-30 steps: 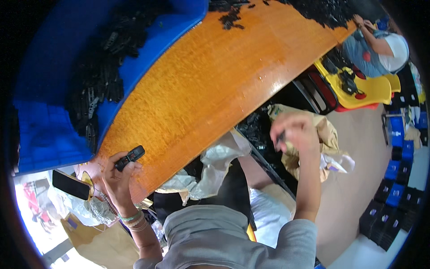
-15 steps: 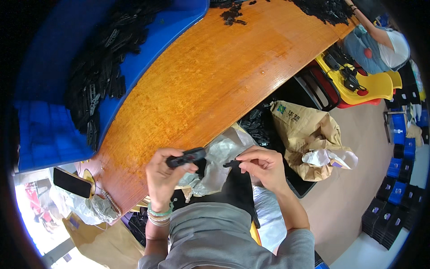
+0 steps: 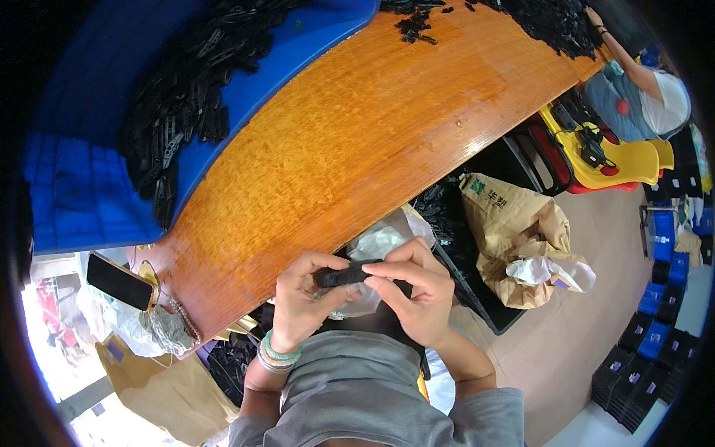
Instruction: The person takes black plastic base pieces from a blue bin and smaller black plastic components from the wooden table, assembling them together by hand one by one.
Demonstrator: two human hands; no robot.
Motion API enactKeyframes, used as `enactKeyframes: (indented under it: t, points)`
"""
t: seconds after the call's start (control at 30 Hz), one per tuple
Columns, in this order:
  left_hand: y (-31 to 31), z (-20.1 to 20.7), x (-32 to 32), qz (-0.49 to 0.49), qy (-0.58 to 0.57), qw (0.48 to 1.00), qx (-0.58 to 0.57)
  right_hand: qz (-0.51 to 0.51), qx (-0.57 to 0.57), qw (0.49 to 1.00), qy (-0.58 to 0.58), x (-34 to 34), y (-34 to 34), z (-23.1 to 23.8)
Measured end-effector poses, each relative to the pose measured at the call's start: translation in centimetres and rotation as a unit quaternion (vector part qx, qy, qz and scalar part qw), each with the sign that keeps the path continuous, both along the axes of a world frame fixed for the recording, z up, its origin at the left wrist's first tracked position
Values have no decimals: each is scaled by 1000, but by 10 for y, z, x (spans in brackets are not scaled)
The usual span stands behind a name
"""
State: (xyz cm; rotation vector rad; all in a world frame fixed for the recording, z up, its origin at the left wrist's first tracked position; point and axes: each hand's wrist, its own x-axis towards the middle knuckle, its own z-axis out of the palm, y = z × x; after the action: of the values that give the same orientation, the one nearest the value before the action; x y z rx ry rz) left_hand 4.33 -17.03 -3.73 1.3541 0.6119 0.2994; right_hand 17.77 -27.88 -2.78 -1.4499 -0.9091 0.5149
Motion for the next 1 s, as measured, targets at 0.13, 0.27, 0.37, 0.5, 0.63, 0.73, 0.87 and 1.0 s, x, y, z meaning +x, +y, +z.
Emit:
enactKeyframes:
  t: [0.13,0.27,0.37,0.5,0.63,0.73,0.87,1.0]
  points:
    - [-10,-6,4,89,-55,994,-34,-55,-18,997,49,-13,1,-9]
    - [-4,6,5,105,-59,978,-169,-72,-13,990,120,-17,4,-8]
    - [-2,0,3,57,-75,982,-165,-50,-30,994,90,-16,5,-7]
    - [-1,-2,-1,67,-61,990,-107,-46,-27,999,6,-17,6,-10]
    - [-2,0,-3,86,-52,989,-106,-52,-25,994,-93,-15,5,-13]
    - [-1,0,-3,92,-65,986,-121,-68,-29,981,-178,-17,6,-14]
    - [-1,-6,-6,89,-93,988,-83,-27,-64,993,-98,-17,6,-16]
    - [1,-8,-15,84,-73,992,-56,15,-111,994,10,-20,6,-22]
